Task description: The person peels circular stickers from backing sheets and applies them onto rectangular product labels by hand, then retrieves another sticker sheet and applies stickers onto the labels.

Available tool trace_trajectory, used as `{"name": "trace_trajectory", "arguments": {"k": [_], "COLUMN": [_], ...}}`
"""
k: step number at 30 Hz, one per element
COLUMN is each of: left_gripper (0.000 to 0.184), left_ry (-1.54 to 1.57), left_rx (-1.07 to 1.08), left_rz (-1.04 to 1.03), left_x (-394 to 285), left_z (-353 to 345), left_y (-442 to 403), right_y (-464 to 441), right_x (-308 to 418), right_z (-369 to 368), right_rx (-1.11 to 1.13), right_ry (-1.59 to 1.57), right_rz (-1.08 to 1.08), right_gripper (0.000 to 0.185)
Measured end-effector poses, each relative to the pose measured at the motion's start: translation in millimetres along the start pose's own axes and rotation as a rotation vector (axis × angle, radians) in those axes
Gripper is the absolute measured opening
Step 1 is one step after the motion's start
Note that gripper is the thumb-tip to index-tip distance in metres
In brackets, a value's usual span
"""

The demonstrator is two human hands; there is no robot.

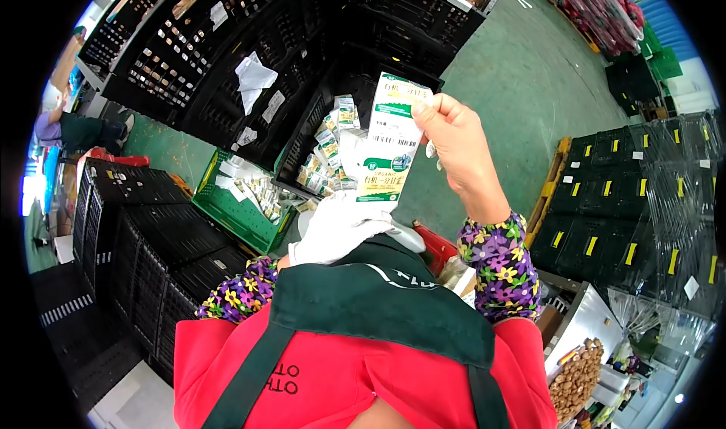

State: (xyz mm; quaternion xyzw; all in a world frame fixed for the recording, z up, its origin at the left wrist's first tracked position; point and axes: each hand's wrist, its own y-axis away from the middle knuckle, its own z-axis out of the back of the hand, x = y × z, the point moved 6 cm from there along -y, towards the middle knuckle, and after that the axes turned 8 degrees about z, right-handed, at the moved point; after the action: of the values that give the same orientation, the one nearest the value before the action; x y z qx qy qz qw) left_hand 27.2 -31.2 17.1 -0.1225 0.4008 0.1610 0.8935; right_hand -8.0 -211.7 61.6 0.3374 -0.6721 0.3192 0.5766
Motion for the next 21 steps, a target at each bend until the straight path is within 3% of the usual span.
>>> {"name": "trace_trajectory", "arguments": {"k": [2,11,13,14,15,19,21], "left_gripper": [0.019,0.013,0.014,0.014,0.015,0.017,0.018], "left_ry": [0.195,0.155,0.511,0.515,0.498,0.518,0.524], "left_rx": [0.009,0.002,-0.084,-0.091,-0.128,-0.161,-0.174], "left_rz": [0.111,-0.09,0.316,0.321,0.308,0.345,0.319], "left_x": [2,-8,9,8,7,10,9], "left_z": [1,3,10,13,18,13,13], "left_y": [-1,-2,-3,-4,-6,-6,-5], "right_y": [5,9,19,28,34,56,56], "right_x": [-2,-18,-9,-6,-13,-25,-32], "right_z": [0,14,11,11,4,-30,-33], "right_rx": [-0.061,-0.137,-0.221,-0.304,-0.215,-0.093,-0.07], "right_ry": [0.019,0.02,0.077,0.134,0.128,0.058,0.231], "right_rz": [-0.035,-0.032,-0.029,-0.029,0.042,-0.001,0.005], "right_gripper": [0.016,0.016,0.015,0.014,0.016,0.018,0.021]}}
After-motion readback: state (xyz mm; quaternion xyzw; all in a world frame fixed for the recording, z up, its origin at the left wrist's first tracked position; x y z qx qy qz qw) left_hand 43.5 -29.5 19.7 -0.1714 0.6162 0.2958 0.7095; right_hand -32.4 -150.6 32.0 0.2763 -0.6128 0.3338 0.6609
